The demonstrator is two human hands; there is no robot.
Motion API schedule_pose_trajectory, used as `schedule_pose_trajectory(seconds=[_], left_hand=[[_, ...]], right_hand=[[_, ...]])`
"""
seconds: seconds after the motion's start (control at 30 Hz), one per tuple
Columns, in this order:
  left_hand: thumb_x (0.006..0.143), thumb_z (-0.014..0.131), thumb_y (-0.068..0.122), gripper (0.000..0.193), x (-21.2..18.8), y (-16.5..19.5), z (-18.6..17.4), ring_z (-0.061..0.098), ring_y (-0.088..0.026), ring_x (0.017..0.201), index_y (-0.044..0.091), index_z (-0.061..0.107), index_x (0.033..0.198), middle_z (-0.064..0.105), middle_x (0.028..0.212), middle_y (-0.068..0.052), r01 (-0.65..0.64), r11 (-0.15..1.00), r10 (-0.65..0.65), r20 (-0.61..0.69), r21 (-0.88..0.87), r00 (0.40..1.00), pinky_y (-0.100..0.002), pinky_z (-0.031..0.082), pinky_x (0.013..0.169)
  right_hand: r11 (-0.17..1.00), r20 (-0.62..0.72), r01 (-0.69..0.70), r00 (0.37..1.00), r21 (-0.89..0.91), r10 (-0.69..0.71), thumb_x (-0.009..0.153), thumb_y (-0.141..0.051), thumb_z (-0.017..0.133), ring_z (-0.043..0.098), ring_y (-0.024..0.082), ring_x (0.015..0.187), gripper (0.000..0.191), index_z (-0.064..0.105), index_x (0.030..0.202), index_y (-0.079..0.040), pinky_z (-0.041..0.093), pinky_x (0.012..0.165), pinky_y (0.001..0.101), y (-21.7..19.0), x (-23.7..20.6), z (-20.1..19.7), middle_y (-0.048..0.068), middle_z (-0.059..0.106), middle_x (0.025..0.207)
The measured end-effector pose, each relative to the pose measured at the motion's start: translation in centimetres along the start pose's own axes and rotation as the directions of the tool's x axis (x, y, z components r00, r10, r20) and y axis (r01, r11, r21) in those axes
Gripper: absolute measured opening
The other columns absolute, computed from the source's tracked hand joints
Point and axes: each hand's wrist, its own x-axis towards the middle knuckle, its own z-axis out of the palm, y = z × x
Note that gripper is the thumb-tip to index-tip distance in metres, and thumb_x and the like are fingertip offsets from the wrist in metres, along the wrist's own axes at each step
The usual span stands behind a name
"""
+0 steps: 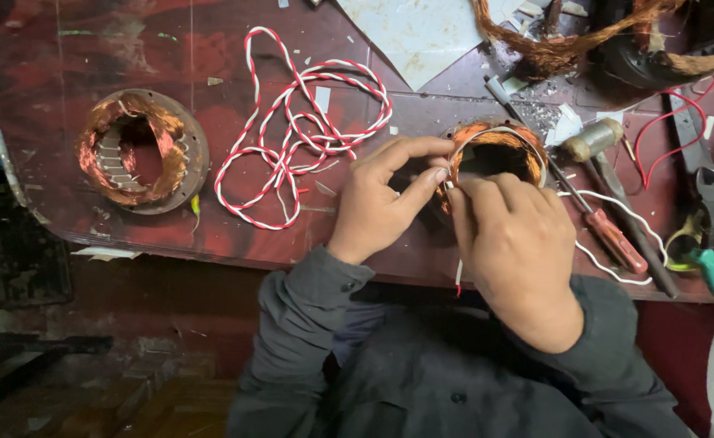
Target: The person strips and twists wires, then uses a lit match to heat the wire ends before tucking them into a copper-wound coil. They continue to arrange and secure the wires within the coil assembly.
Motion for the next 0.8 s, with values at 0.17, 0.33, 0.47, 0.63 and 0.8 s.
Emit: schedule_pose_trajectory(seconds=[0.17, 0.33, 0.47, 0.63, 0.8], left_hand=[[0.097, 0.072, 0.004, 0.025, -0.18, 0.16, 0.10, 0.072, -0.014, 0.097, 0.007, 0.070, 0.121, 0.073, 0.104, -0.005, -0.033, 0.999, 0.033, -0.002, 0.042, 0.999, -0.028, 0.057, 0.087], [0.096, 0.072, 0.003, 0.025, -0.46, 0.48, 0.19, 0.072, -0.015, 0.097, 0.007, 0.070, 0.121, 0.073, 0.105, -0.006, -0.051, 0.998, 0.051, 0.001, 0.046, 0.999, -0.028, 0.057, 0.087], [0.096, 0.071, 0.001, 0.023, -0.49, 0.58, 0.23, 0.072, -0.016, 0.098, 0.007, 0.071, 0.119, 0.072, 0.108, -0.006, -0.092, 0.995, 0.092, 0.014, 0.043, 0.996, -0.028, 0.057, 0.088], [0.096, 0.071, 0.000, 0.022, -0.69, 0.34, 0.35, 0.071, -0.018, 0.100, 0.007, 0.073, 0.117, 0.072, 0.109, -0.007, -0.135, 0.989, 0.134, 0.028, 0.058, 0.991, -0.029, 0.057, 0.089], [0.097, 0.070, -0.001, 0.022, -0.67, 0.12, 0.58, 0.071, -0.019, 0.100, 0.007, 0.073, 0.118, 0.072, 0.109, -0.006, -0.144, 0.988, 0.142, 0.029, 0.048, 0.989, -0.029, 0.057, 0.089]], right_hand=[[0.999, 0.081, 0.043, 0.996, -0.017, -0.042, 0.096, -0.015, 0.072, 0.063, 0.029, 0.075, 0.011, 0.069, 0.100, -0.005, 0.049, 0.069, 0.0418, 0.21, 0.27, -0.88, 0.009, 0.060, 0.081], [1.000, 0.109, -0.008, 0.994, -0.004, 0.008, 0.092, -0.018, 0.073, 0.064, 0.031, 0.072, 0.013, 0.067, 0.095, -0.007, 0.050, 0.063, 0.0428, 0.05, 0.60, -1.04, 0.009, 0.062, 0.081], [0.999, 0.073, -0.038, 0.997, 0.002, 0.038, 0.092, -0.018, 0.074, 0.063, 0.032, 0.073, 0.015, 0.064, 0.092, -0.007, 0.050, 0.064, 0.0438, -0.20, 0.41, -0.95, 0.010, 0.061, 0.080], [0.999, 0.059, 0.024, 0.998, 0.032, -0.026, 0.095, -0.015, 0.070, 0.065, 0.032, 0.076, 0.012, 0.064, 0.099, -0.005, 0.050, 0.068, 0.0438, -0.09, -0.12, -1.10, 0.010, 0.061, 0.083], [1.000, 0.135, -0.004, 0.991, 0.014, 0.002, 0.099, -0.020, 0.070, 0.063, 0.033, 0.072, 0.020, 0.061, 0.091, -0.004, 0.049, 0.065, 0.0446, 0.22, -0.01, -0.86, 0.012, 0.059, 0.079]])
